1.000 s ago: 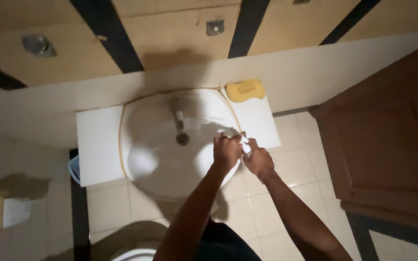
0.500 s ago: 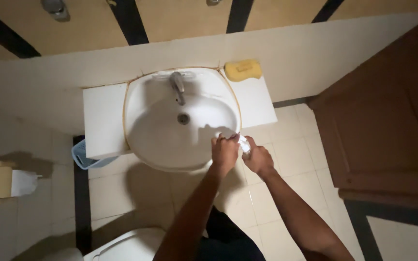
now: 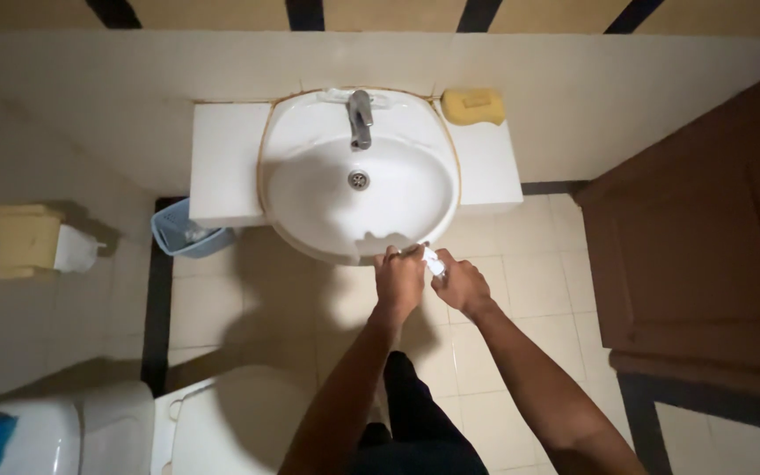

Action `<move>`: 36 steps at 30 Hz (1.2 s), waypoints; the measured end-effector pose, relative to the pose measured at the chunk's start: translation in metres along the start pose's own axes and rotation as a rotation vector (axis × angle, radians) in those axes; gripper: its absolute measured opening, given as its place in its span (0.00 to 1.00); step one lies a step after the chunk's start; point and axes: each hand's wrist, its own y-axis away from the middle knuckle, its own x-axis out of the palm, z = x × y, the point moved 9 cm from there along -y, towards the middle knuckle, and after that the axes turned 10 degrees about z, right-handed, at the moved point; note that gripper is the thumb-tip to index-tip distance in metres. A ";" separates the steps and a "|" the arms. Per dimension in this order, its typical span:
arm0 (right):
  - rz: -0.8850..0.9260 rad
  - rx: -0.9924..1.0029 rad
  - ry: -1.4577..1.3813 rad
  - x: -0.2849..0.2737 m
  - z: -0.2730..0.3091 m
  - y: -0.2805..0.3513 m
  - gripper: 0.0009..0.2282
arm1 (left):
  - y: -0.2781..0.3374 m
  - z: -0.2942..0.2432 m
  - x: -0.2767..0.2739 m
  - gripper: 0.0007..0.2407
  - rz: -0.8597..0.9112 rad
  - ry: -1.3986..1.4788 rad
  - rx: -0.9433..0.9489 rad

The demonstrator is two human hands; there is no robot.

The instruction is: The person cleans a white bathroom sink using a blue scrub brush and a green cloth. They scrub the basin and faucet area, then wipe the surfaces with the cloth. The person also moves the cleaning items onto the toilet tank lid during the process.

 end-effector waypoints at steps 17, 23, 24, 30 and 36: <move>0.111 -0.164 0.125 0.048 0.082 0.012 0.23 | 0.068 0.075 -0.015 0.12 -0.170 -0.068 -0.178; 0.161 -0.179 0.082 0.047 0.130 0.027 0.29 | 0.084 0.091 -0.048 0.11 -0.228 -0.088 -0.238; 0.166 -0.183 0.082 0.051 0.133 0.025 0.28 | 0.086 0.096 -0.047 0.11 -0.225 -0.114 -0.249; 0.200 -0.332 0.231 0.087 0.142 -0.011 0.22 | 0.099 0.126 -0.052 0.13 -0.125 -0.106 -0.402; 0.198 -0.395 0.133 0.078 0.178 0.001 0.25 | 0.109 0.138 -0.068 0.13 -0.302 -0.236 -0.359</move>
